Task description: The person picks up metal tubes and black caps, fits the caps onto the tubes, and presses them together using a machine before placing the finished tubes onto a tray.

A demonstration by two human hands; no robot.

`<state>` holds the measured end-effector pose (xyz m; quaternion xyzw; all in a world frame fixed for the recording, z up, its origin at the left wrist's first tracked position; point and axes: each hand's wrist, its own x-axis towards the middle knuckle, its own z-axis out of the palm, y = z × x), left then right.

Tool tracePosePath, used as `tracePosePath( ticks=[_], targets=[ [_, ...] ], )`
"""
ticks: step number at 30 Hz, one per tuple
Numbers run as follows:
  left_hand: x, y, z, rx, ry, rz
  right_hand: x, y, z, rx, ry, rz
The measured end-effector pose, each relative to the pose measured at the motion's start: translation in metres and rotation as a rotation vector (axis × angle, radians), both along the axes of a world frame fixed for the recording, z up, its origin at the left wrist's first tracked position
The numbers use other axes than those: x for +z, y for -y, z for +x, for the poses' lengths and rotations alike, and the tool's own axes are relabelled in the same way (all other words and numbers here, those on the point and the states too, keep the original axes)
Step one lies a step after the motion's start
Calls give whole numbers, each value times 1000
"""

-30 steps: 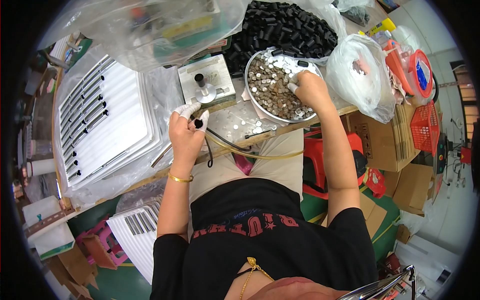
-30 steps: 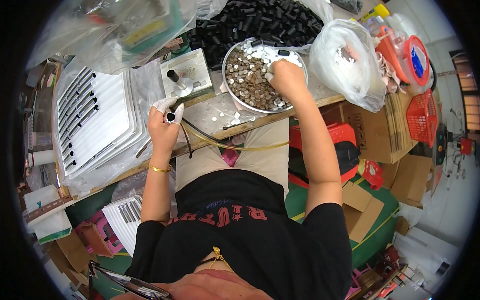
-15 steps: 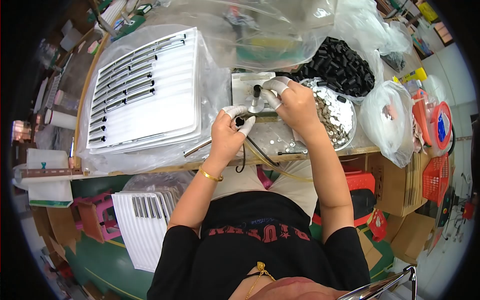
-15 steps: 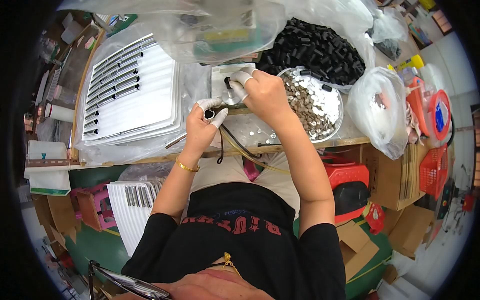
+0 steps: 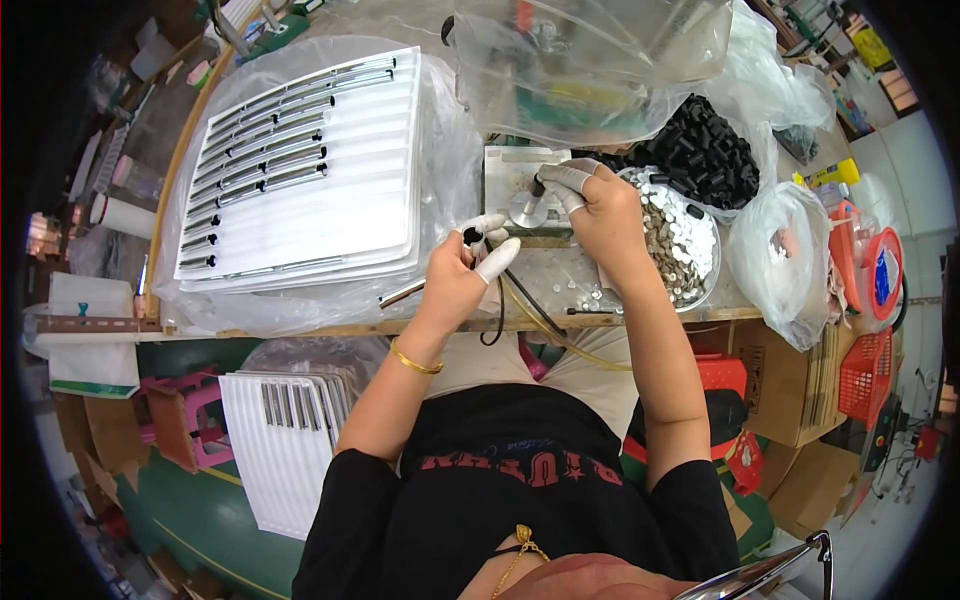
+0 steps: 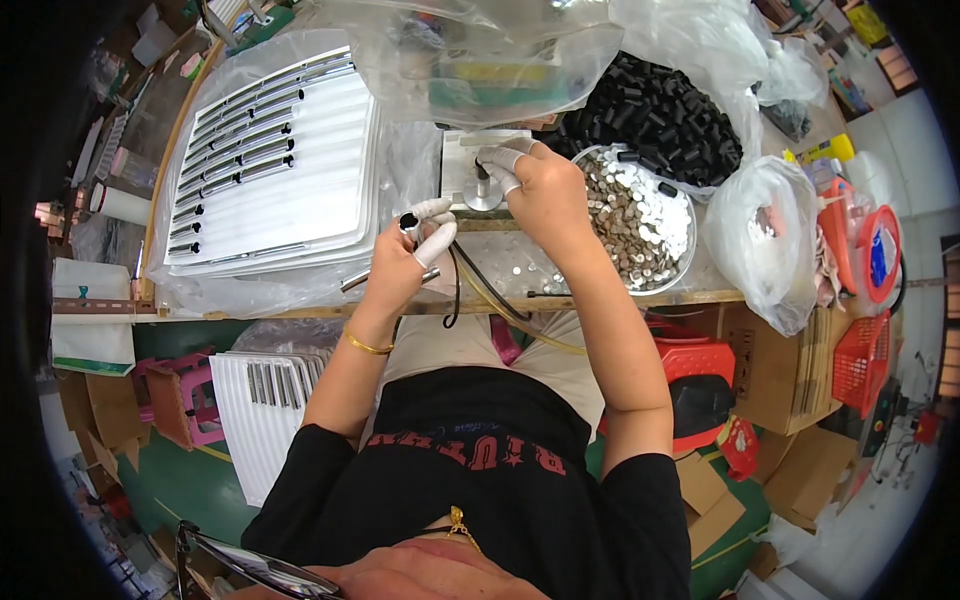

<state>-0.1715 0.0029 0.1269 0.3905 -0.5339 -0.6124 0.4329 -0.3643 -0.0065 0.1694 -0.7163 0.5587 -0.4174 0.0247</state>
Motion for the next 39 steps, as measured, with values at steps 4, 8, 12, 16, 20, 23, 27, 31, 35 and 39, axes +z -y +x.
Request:
tracePosePath(
  ticks=[4,8,12,16,20,23,27,31,35,39],
  targets=[
    [10,5,8,-90,-132,279,2,-2,0,4,-104,-48],
    [3,8,13,-356,-302,418,-5,-3,-1,4,-217,-138],
    [14,5,6,-352,-347,501,-1,-11,0,-14,-226,-157],
    [20,8,7,-441,-317,498,5,-33,8,196,-342,-216],
    [44,5,-1,-643,8,535,4,-44,12,314,-523,-251],
    [44,2,-4,-622,-374,538,-3,-36,-8,173,-443,-323],
    [11,17,-12,-76,133,81,-17,-22,-7,-23,273,-141],
    [-24,39,-29,170,763,-753,-35,-1,4,142,992,34],
    [-34,43,-42,225,830,-861,-43,6,10,225,1043,59],
    [-41,46,-43,217,813,-908,-44,9,12,190,927,57]
  ],
)
